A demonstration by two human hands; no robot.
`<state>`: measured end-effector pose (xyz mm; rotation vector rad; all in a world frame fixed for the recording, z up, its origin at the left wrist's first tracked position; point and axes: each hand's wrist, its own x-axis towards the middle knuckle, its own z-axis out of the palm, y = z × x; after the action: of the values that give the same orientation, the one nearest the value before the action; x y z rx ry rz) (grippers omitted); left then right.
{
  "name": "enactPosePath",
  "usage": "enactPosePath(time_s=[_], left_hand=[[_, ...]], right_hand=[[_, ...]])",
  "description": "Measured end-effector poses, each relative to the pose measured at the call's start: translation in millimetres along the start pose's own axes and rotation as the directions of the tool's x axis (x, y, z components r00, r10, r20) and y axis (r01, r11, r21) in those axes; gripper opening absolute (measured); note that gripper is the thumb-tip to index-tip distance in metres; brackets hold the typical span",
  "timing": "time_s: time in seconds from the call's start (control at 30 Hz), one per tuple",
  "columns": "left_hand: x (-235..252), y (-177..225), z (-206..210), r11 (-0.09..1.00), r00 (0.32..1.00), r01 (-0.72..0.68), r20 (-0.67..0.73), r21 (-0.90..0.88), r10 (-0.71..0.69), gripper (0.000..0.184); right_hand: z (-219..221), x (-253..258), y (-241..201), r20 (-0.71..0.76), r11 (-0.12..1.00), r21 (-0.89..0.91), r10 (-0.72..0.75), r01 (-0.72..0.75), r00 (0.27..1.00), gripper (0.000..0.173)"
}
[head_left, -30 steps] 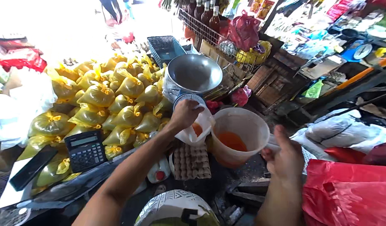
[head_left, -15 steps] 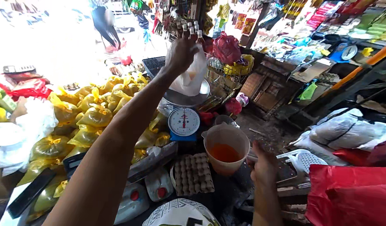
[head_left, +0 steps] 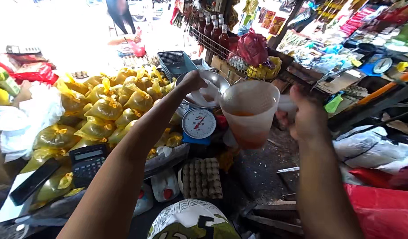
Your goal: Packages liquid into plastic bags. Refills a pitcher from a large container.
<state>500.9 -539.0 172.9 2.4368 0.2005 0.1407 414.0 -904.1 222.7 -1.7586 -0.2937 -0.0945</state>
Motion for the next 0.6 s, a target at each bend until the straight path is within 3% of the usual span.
enactPosePath(time_s=[0.1, 0.17, 0.23, 0.3, 0.4, 0.5, 0.6], left_hand=[[-20.9, -14.8, -3.3, 0.978, 0.996, -0.058, 0.048, -0.203, 0.069, 0.047], [-50.3, -16.7, -10.1, 0.978, 0.993, -0.115, -0.055, -0.171, 0.107, 0.065], [-80.0, -19.9, -14.0, 0.975, 0.958, -0.22, -0.188, -0.006, 0.215, 0.079], [-100.9, -28.2, -9.2, 0.911, 0.878, -0.378, -0.249, 0.165, 0.409, 0.069], [-120.8, -34.3, 5.0, 0.778, 0.794, -0.466, -0.19, 0.421, 0.578, 0.029], [-138.3, -32.5, 15.2, 0.731, 0.739, -0.437, -0.254, 0.525, 0.624, 0.03], [-162.9, -30.8, 17.2, 0.776, 0.706, -0.396, -0.378, 0.491, 0.599, 0.03]], right_hand=[[18.0, 32.3, -32.3, 0.079, 0.973, -0.222, -0.047, 0.063, 0.996, 0.057], [30.5, 50.2, -47.4, 0.093, 0.94, -0.339, -0.01, 0.042, 0.996, 0.06], [43.3, 66.3, -57.7, 0.101, 0.917, -0.397, 0.012, 0.029, 0.995, 0.06], [53.6, 80.1, -63.1, 0.108, 0.887, -0.461, 0.014, 0.038, 0.994, 0.059], [64.9, 95.3, -70.0, 0.127, 0.861, -0.508, 0.043, 0.028, 0.991, 0.054], [72.7, 107.4, -74.3, 0.153, 0.844, -0.536, 0.07, 0.023, 0.986, 0.053], [78.6, 117.3, -77.9, 0.16, 0.81, -0.586, 0.1, 0.013, 0.982, 0.055]])
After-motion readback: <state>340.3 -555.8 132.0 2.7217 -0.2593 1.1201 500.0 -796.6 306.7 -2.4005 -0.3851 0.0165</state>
